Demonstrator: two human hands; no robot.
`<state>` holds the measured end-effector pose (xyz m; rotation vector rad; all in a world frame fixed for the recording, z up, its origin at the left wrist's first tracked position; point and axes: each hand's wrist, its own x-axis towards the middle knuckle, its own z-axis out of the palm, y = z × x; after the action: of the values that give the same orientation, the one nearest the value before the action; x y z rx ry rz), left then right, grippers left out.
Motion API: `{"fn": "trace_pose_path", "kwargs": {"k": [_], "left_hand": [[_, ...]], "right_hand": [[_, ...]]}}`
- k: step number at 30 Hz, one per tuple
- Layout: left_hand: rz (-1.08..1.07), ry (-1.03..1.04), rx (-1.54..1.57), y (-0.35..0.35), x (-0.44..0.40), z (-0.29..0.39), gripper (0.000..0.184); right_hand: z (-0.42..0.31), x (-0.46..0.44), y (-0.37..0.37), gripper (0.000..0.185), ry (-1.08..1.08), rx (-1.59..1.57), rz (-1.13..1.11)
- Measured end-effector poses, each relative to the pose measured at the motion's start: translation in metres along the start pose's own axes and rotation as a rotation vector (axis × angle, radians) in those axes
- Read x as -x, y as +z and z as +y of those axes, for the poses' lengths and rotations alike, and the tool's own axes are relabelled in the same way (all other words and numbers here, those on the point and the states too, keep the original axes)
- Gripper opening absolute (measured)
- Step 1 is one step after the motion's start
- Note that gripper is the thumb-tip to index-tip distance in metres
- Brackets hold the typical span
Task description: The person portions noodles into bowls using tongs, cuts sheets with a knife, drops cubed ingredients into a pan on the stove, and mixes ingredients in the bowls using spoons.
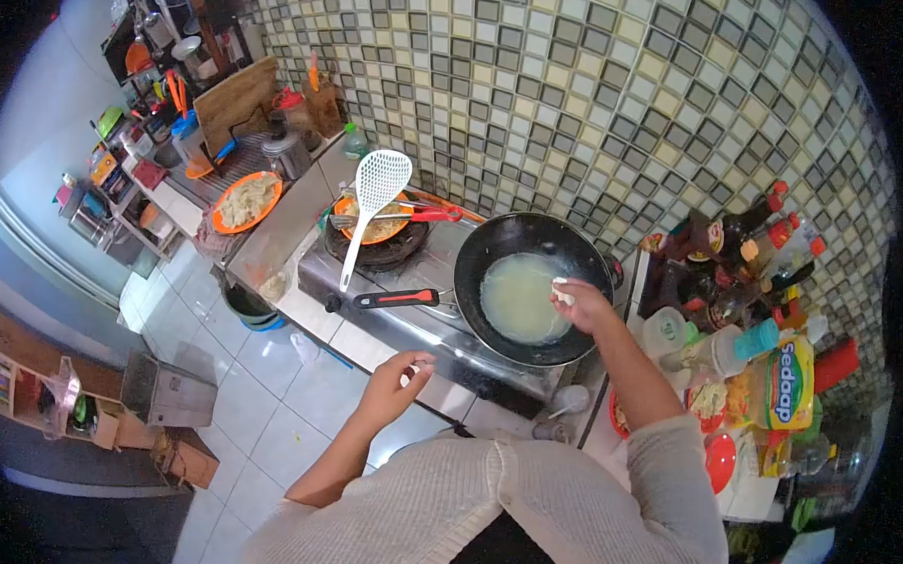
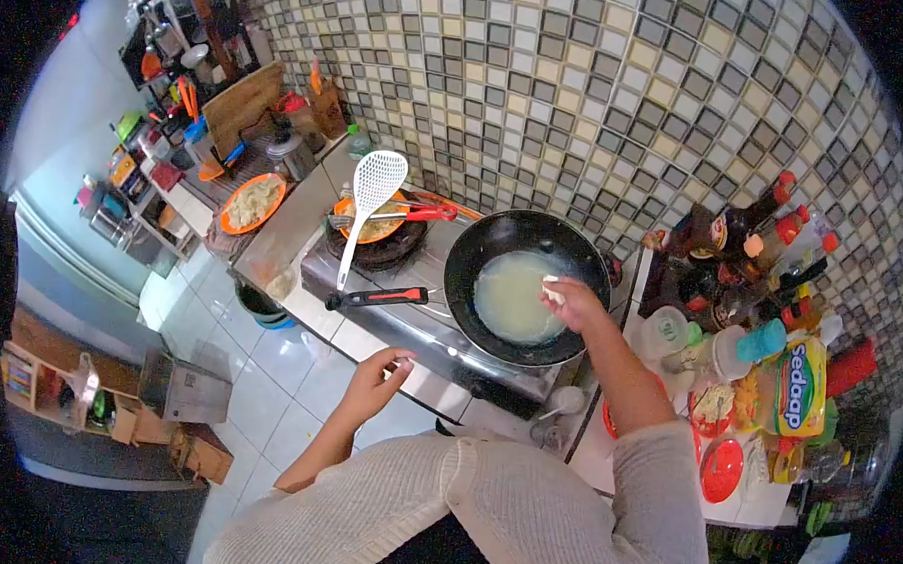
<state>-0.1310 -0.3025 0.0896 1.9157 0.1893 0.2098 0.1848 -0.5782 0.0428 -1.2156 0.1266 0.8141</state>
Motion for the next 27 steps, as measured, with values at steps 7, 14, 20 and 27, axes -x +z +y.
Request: {"fn": "trace_pose_path", "kwargs": {"k": [7,14,20,27], "left_hand": [[0.02,0.115,-0.216,-0.005,-0.023,0.017,0.024],[0.027,0.106,-0.194,-0.014,-0.02,-0.002,0.022],[0.043,0.052,-0.159,-0.023,-0.02,-0.005,0.02],[0.106,0.116,-0.196,-0.026,-0.022,-0.003,0.019]], "right_hand": [[0.011,-0.066,0.002,0.032,-0.121,0.926,0.11],[0.028,-0.09,0.01,0.02,0.107,0.693,-0.2],[0.009,-0.078,0.044,0.017,0.145,0.61,-0.163],[0.016,-0.068,0.052,0.034,0.14,0.764,-0.251]]}}
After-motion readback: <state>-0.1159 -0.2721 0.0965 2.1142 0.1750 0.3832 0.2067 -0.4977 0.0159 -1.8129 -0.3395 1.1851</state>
